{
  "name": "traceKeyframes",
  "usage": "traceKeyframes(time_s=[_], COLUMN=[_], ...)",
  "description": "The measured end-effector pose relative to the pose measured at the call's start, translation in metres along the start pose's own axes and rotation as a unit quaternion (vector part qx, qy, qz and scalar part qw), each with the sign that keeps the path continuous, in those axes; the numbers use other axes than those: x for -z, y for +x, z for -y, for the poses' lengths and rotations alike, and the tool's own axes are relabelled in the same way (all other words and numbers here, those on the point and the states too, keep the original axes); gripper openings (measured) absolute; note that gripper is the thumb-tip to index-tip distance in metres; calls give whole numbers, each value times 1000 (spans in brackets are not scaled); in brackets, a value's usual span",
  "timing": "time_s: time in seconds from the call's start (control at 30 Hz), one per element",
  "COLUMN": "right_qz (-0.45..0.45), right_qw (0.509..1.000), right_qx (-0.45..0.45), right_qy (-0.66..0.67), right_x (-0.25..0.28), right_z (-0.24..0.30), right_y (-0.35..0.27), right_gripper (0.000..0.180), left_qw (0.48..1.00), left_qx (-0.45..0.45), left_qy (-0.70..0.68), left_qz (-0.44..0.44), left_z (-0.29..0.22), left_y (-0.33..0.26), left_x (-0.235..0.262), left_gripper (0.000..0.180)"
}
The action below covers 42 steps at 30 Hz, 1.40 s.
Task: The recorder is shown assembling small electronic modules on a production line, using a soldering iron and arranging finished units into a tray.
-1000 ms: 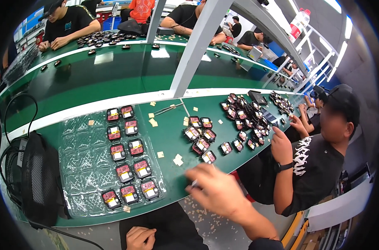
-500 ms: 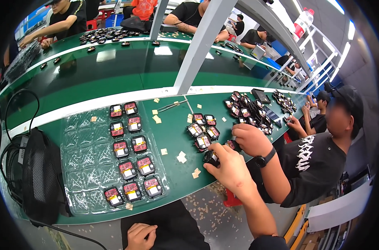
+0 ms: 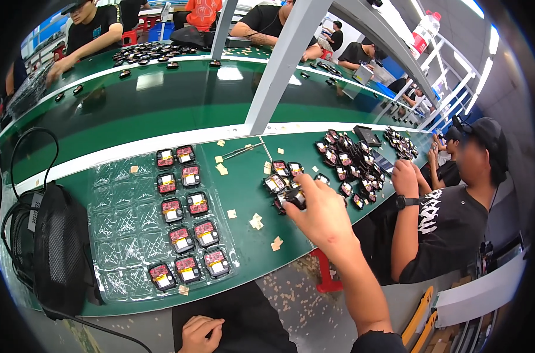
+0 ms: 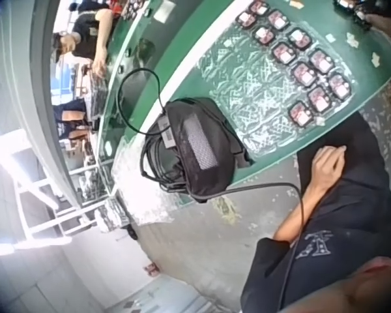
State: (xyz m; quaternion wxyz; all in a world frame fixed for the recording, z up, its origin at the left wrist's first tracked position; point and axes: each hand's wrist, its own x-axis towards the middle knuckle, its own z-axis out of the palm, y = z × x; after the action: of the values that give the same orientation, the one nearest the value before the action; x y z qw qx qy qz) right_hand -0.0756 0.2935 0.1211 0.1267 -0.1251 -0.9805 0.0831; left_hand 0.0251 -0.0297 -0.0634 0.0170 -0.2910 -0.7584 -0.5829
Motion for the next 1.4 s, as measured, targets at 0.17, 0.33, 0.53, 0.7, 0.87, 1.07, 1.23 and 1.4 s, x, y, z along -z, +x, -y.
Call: traceKeyframes(time_s=[0.17,0.33,0.53,0.7,0.87,1.07,1.23,1.4], right_qz=[64,105,119,177,190,148,7,114], right_qw=[997,994,990,983,980,980,999,992], right_qx=[-22,3,70,50,65,109,7,9], right_qy=[-22,-30,31,-16,13,73,38,-48], right_x=[-6,0,-3,6,10,16,26,1], right_z=[0,2,-11,0,-5,-24,-38,-51], right_y=[11,11,6,-3,-12,-4,32,53], right_gripper=[48,44,45,47,51,41,39,46], left_qw=[1000,1000,1000,999,999,998,999,998], left_qx=[0,13,23,33,40,49,48,59], left_qy=[1,10,-3,-4,-3,-7,-5,2], left_qz=[-1,-20,-13,-9,-24,-27,-23,-29], left_z=[-2,5,4,5,6,10,7,8], left_y=[-1,-8,-8,-8,-8,-8,-7,-9], left_x=[2,1,-1,1,1,1,4,1], left_gripper=[15,15,15,14,14,14,13,13])
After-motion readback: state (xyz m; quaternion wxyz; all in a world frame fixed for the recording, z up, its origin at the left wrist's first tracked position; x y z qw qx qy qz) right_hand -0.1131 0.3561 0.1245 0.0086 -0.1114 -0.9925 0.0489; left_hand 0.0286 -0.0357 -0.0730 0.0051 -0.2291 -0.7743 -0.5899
